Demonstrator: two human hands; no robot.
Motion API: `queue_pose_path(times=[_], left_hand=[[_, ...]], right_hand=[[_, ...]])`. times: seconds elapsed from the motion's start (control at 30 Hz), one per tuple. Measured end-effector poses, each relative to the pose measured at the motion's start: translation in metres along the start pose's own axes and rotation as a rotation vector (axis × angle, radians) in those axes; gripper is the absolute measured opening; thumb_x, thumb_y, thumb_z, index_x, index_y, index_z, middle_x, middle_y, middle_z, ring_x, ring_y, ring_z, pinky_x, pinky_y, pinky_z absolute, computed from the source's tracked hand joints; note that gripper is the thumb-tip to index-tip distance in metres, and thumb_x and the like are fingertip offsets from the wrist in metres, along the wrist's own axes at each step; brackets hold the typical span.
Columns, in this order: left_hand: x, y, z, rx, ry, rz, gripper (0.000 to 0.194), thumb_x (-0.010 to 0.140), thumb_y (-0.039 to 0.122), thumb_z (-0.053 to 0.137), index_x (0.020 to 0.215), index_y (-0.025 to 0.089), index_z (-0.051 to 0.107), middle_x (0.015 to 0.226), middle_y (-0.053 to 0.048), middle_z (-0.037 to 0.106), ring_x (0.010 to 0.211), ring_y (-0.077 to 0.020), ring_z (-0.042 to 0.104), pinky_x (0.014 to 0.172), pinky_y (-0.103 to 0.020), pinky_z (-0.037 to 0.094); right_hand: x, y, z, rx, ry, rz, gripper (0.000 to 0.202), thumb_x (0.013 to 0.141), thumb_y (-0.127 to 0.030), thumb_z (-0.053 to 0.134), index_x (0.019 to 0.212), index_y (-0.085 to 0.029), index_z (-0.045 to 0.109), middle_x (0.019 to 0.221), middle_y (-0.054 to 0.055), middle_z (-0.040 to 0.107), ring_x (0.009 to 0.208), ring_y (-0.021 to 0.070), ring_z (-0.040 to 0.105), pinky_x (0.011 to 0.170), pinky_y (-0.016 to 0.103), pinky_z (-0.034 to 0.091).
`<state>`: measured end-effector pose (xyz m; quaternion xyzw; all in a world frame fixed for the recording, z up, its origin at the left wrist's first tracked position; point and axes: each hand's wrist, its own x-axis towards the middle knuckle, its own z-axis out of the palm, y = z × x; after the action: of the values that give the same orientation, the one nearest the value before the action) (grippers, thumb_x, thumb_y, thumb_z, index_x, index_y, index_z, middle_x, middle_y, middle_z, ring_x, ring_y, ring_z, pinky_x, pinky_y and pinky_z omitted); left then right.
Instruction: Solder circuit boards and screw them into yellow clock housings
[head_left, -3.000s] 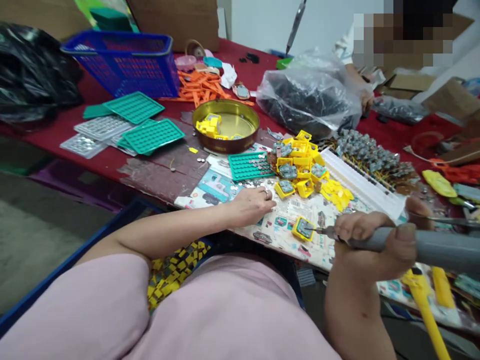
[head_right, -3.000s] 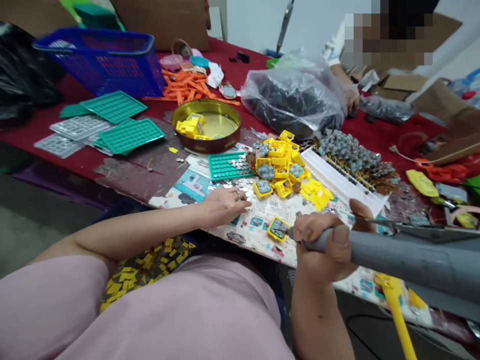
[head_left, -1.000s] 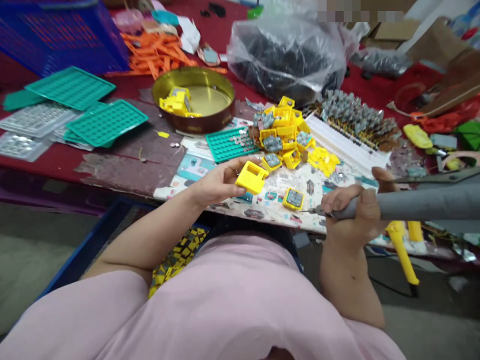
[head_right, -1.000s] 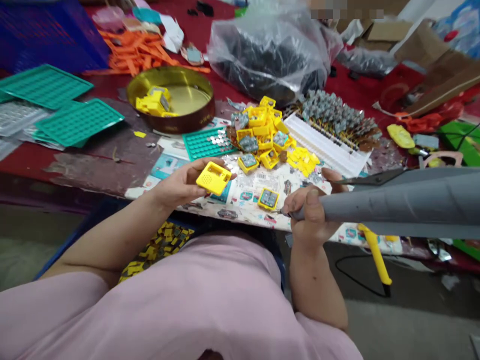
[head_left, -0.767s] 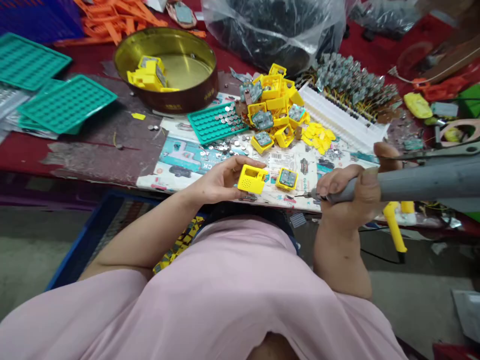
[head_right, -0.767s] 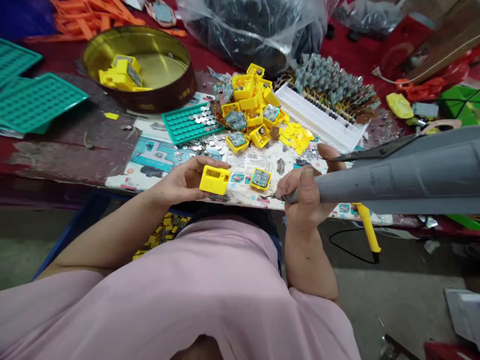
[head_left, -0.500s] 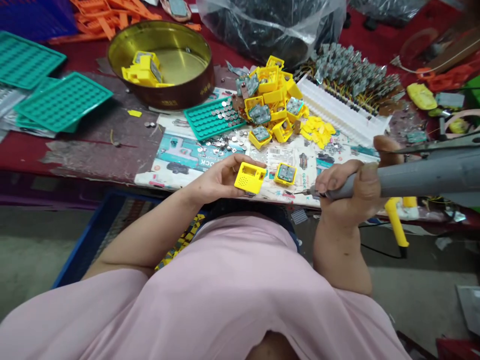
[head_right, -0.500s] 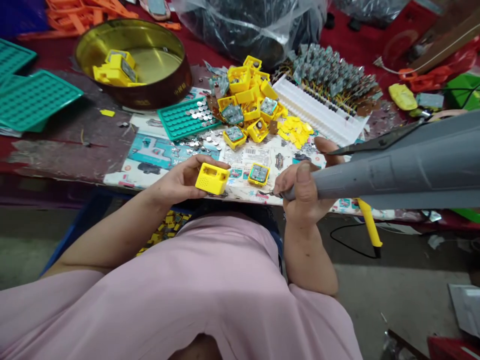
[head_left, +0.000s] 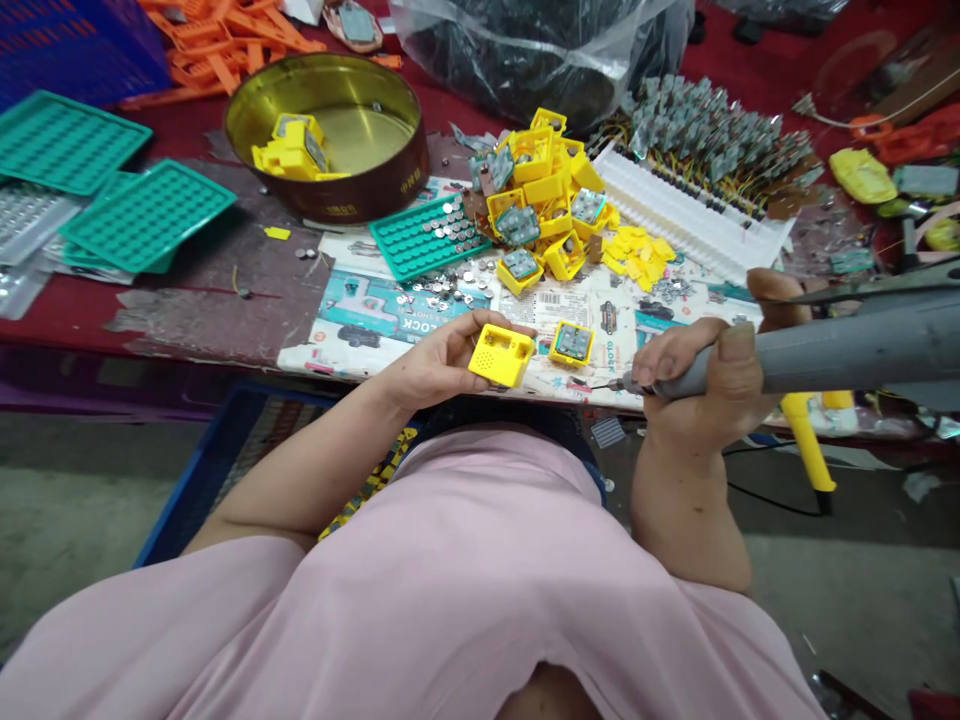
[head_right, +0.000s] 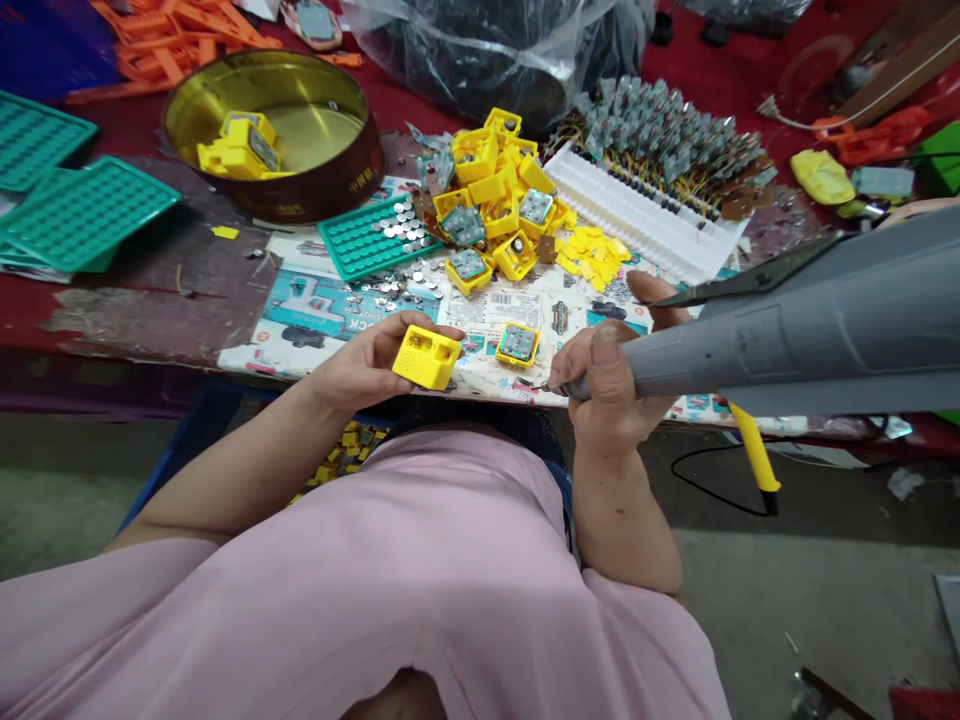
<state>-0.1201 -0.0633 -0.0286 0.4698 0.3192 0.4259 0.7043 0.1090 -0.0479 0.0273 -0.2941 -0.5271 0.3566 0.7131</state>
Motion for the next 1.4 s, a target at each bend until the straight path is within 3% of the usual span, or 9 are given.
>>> queue_pose_path(times=[0.1,0.17,0.33,0.47,0.57,0.73,1.0,1.17,1.4], left_hand=[[0.002,0.002,-0.002,-0.016,0.01,-0.015,0.07,0.058,0.036,0.087,0.117,0.022,0.053,0.127,-0.011,0.066,0.106,-0.023,0.068,0.079,-0.027,0.055],[0.002,0.008,-0.003,0.169,0.007,-0.023,0.075,0.064,0.038,0.081,0.129,0.021,0.048,0.116,-0.009,0.068,0.094,-0.0186,0.068,0.075,-0.025,0.052],[0.0,0.027,0.007,1.291,0.207,0.099,0.064,0.073,0.041,0.067,0.129,0.013,0.055,0.112,-0.014,0.067,0.101,-0.0278,0.062,0.083,-0.037,0.05],[0.002,0.032,0.023,1.771,0.112,0.122,0.053,0.083,0.045,0.058,0.124,0.012,0.063,0.112,-0.018,0.068,0.11,-0.0377,0.058,0.09,-0.049,0.045],[0.006,0.024,0.025,1.787,0.057,0.15,0.066,0.087,0.047,0.059,0.143,0.014,0.051,0.117,-0.017,0.067,0.112,-0.037,0.058,0.094,-0.048,0.042],[0.002,0.002,0.011,1.652,0.147,0.162,0.085,0.083,0.052,0.067,0.151,0.012,0.039,0.118,-0.017,0.068,0.115,-0.0358,0.057,0.099,-0.046,0.041],[-0.008,-0.013,0.004,1.557,0.194,0.236,0.079,0.085,0.047,0.063,0.15,0.011,0.037,0.126,-0.016,0.066,0.116,-0.0338,0.056,0.1,-0.046,0.041],[-0.001,-0.014,0.016,1.57,0.198,0.345,0.074,0.087,0.05,0.06,0.148,0.01,0.043,0.132,-0.017,0.062,0.119,-0.0328,0.055,0.099,-0.045,0.041],[0.007,-0.012,0.028,1.627,0.088,0.334,0.048,0.092,0.035,0.059,0.138,0.021,0.058,0.122,-0.014,0.067,0.111,-0.0323,0.059,0.089,-0.045,0.046]], right_hand=[[-0.001,0.001,0.0,-0.051,0.022,-0.013,0.028,0.084,-0.038,0.068,0.111,-0.031,0.061,0.046,-0.012,0.044,0.03,0.0092,0.037,0.033,0.024,0.034],[-0.002,0.001,-0.001,-0.063,0.02,-0.014,0.027,0.085,-0.038,0.068,0.111,-0.032,0.062,0.046,-0.011,0.043,0.031,0.0097,0.037,0.033,0.025,0.033],[0.001,0.003,-0.004,-0.02,-0.01,-0.036,0.025,0.086,-0.034,0.069,0.111,-0.031,0.065,0.048,-0.011,0.044,0.032,0.0082,0.04,0.034,0.023,0.036],[0.012,0.006,-0.016,-0.089,0.052,-0.076,0.028,0.082,-0.032,0.073,0.108,-0.025,0.067,0.046,-0.011,0.048,0.033,0.0074,0.043,0.035,0.021,0.039],[0.024,0.008,-0.029,-0.165,0.105,-0.139,0.026,0.081,-0.03,0.075,0.106,-0.025,0.07,0.049,-0.01,0.054,0.035,0.0074,0.046,0.037,0.02,0.041],[0.035,0.006,-0.054,-0.254,0.099,-0.15,0.012,0.079,-0.033,0.077,0.089,-0.03,0.074,0.071,-0.005,0.068,0.053,0.0097,0.06,0.051,0.025,0.047],[0.039,0.024,-0.101,-0.605,0.194,-0.35,0.022,0.092,-0.041,0.062,0.113,-0.035,0.062,0.111,0.003,0.07,0.09,0.0216,0.071,0.074,0.043,0.053],[0.046,0.046,-0.141,-0.735,0.205,-0.677,0.056,0.092,-0.057,0.054,0.143,-0.042,0.038,0.137,0.005,0.059,0.109,0.0253,0.067,0.09,0.052,0.055],[0.041,0.036,-0.163,-0.817,0.097,-0.678,0.059,0.088,-0.058,0.057,0.144,-0.049,0.041,0.147,-0.002,0.053,0.144,0.0325,0.042,0.11,0.058,0.039]])
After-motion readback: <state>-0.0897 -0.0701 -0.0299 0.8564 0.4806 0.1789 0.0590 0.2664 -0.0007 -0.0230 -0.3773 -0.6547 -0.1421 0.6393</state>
